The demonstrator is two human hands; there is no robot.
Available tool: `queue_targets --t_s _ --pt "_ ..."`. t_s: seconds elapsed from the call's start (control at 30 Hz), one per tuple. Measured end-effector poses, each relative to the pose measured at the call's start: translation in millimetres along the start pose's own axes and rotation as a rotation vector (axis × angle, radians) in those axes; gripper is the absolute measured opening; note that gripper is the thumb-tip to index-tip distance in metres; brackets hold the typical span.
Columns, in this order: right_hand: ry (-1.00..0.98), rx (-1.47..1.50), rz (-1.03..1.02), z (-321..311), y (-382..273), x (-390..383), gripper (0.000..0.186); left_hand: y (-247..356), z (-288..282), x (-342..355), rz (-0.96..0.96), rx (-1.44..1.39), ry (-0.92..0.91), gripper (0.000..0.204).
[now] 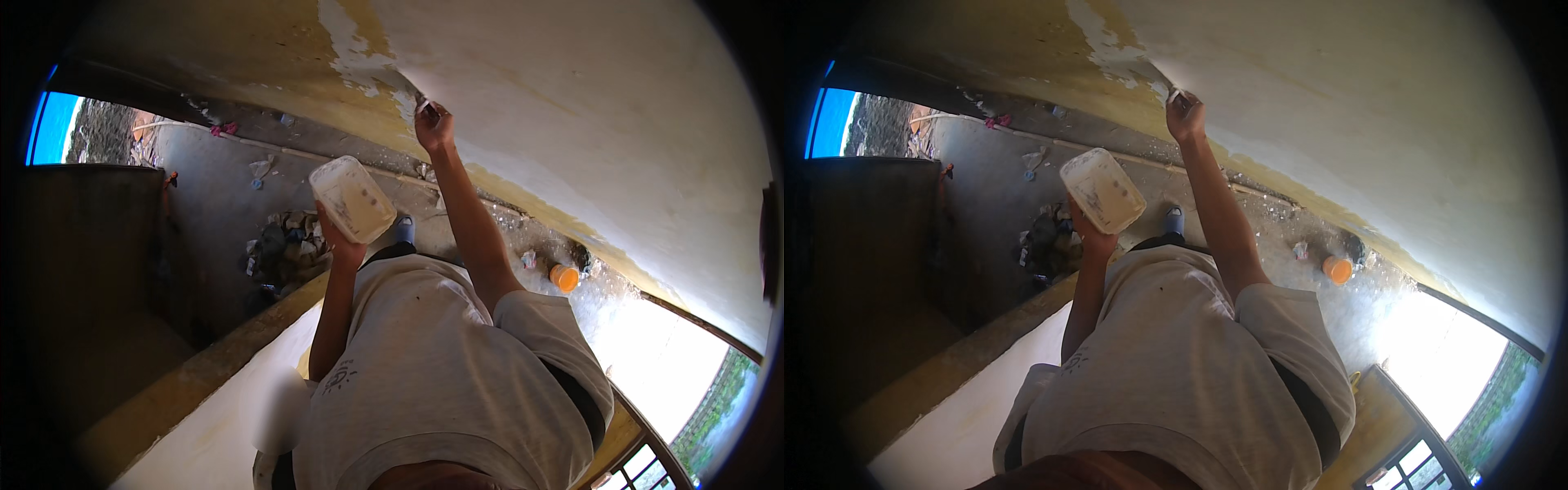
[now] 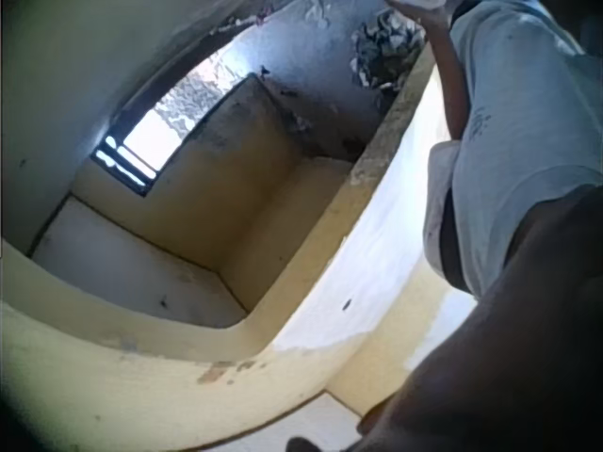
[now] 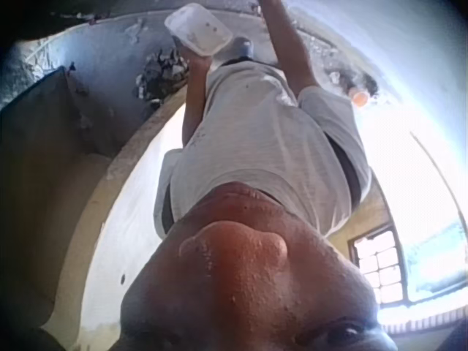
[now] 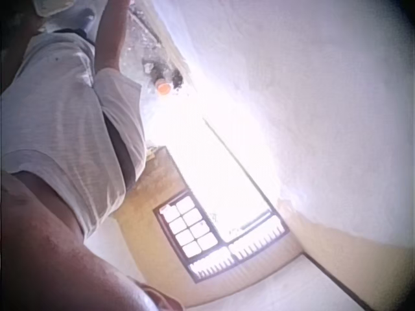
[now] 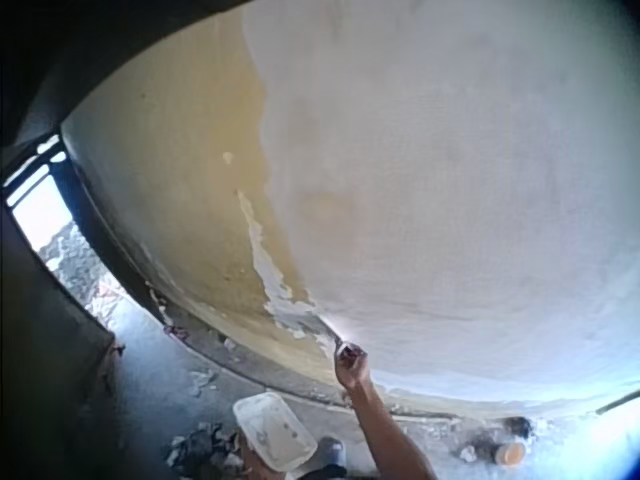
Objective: The person patches a damaged wall by dipping a putty knife into a container of white compound and spreading it over the surface of the wall.
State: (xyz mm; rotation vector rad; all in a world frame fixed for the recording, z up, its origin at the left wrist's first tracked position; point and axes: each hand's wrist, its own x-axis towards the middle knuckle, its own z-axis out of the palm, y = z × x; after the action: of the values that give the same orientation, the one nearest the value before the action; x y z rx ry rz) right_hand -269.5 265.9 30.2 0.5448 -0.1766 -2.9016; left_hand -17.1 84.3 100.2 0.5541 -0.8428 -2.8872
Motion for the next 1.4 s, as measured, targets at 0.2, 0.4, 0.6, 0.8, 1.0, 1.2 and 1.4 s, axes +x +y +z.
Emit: queue_targets --t_s 0.2,0.4,0.6,0.8,1.0,1.2,1.4 --pt "-0.069 0.039 -0.076 22 -65 -51 0.023 -31 28 8 -0.068 0.037 -0.072 0.061" --pt "-0.12 0.235 -0.155 22 -195 -117 0.023 -93 75 23 -0.293 0.012 -0.189 0.061" --pt "-0.149 0.318 -0.313 5 -330 -211 0.031 -143 99 29 -0.423 0.047 -0.188 0.063" --pt "-0.045 0.206 -0.771 -8 -308 -242 0.04 -148 88 29 -0.425 0.02 -0.189 0.063" --pt "0.111 -0.081 -0.336 -34 -163 -154 0.028 -114 76 40 -0.333 0.021 -0.141 0.062" --pt "0.006 -0.155 0.075 -4 -35 -68 0.018 -48 41 38 -0.137 0.047 -0.081 0.063" --pt "-0.036 -0.098 0.071 29 13 -9 0.017 -10 23 40 -0.089 0.007 -0.057 0.067"
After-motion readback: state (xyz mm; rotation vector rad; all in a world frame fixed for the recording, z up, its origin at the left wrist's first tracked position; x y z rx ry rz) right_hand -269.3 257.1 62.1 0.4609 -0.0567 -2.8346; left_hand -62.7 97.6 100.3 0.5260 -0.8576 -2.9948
